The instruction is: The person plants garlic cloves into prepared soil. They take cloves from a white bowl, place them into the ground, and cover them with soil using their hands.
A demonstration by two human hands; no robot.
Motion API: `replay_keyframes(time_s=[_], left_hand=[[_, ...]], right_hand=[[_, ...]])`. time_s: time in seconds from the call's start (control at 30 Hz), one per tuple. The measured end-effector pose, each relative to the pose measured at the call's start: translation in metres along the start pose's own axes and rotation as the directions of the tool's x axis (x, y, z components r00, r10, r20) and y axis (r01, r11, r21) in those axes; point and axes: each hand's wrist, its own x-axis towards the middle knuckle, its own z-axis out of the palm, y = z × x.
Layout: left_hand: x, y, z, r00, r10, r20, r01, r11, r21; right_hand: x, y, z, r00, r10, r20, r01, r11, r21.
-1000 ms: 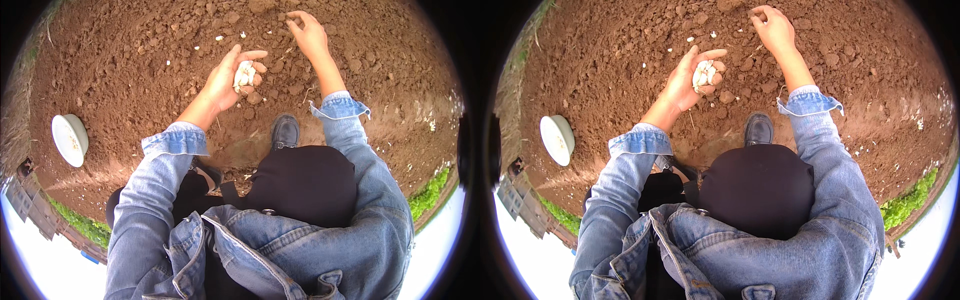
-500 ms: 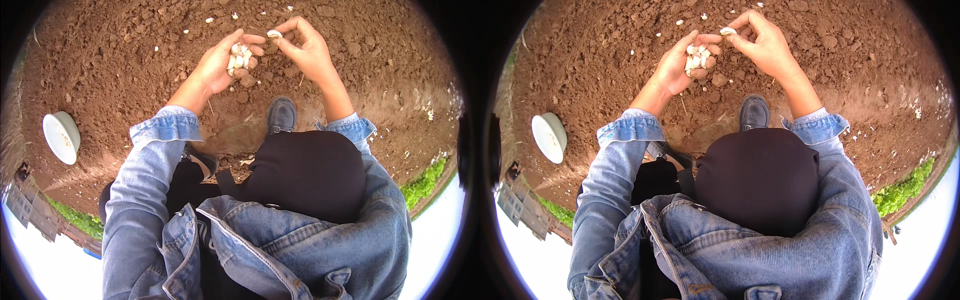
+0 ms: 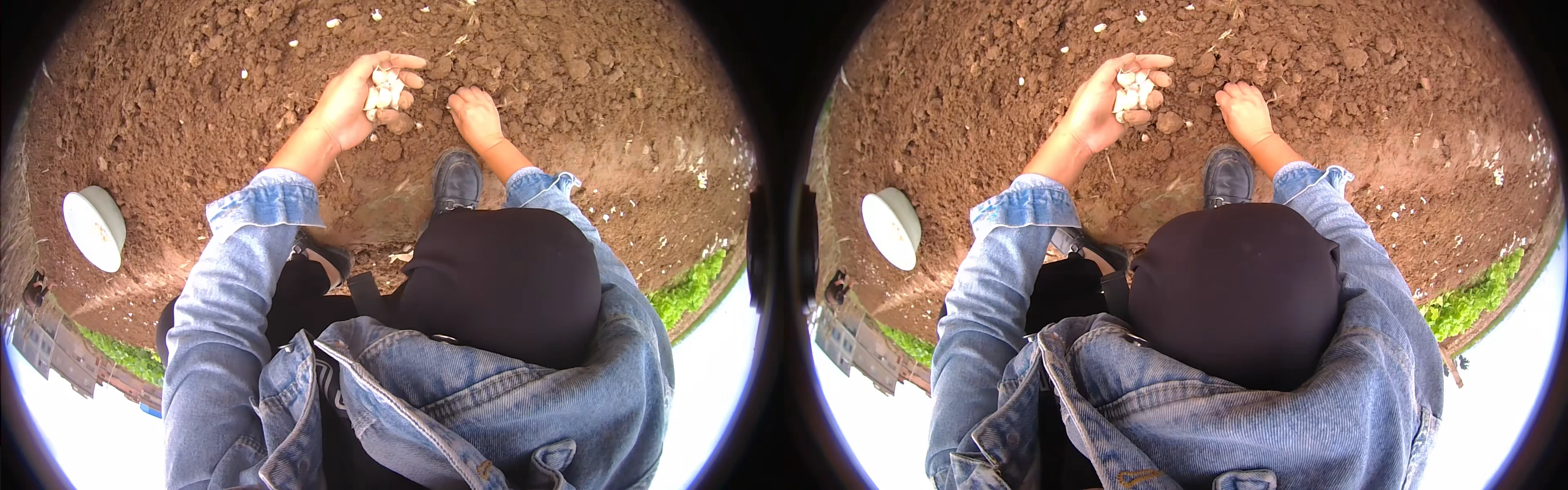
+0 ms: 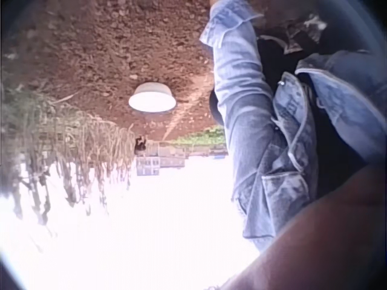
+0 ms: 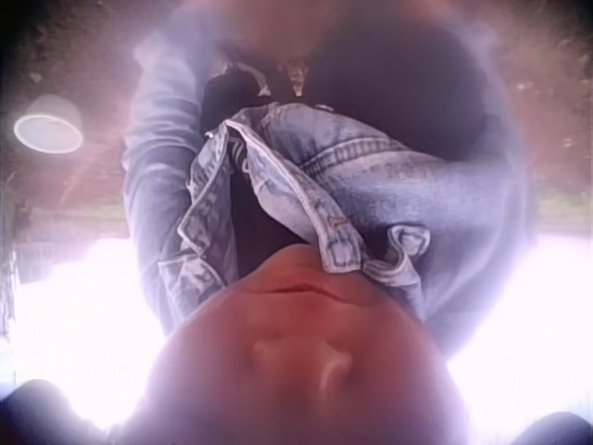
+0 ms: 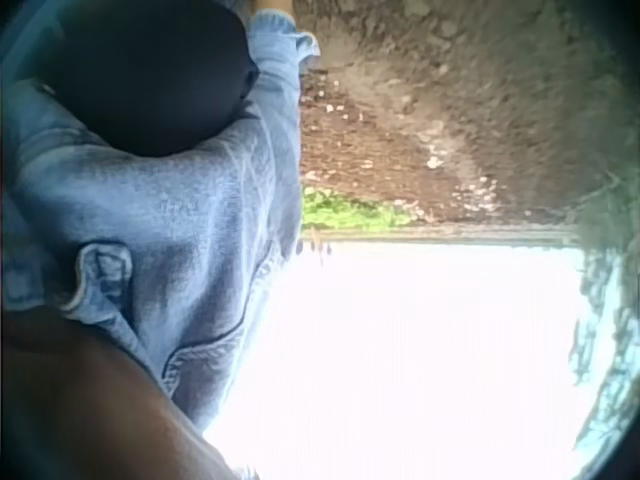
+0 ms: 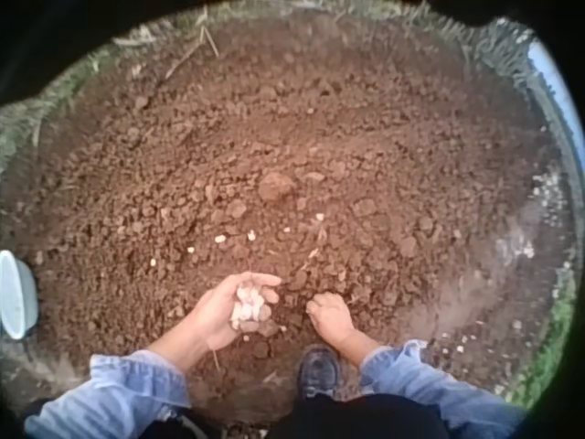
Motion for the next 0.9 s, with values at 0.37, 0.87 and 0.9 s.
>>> replay_keyframes(time_s=[0.37, 0.87, 0.9], left_hand=[[0.003, -0.009, -0.002, 0.999, -0.039, -0.014, 0.039, 0.999, 0.038], [0.004, -0.013, 0.008, 0.997, -0.066, -0.043, 0.07, 0.994, 0.09], [0.004, -0.012, 0.007, 0.997, -0.069, -0.044, 0.072, 0.994, 0.083]], right_hand=[[0.047, -0.061, -0.123, 0.972, 0.233, 0.023, -0.206, 0.804, 0.559], [0.053, -0.047, -0.13, 0.94, 0.179, 0.289, -0.28, -0.072, 0.957], [0.051, -0.043, -0.132, 0.932, 0.17, 0.319, -0.308, -0.087, 0.947]])
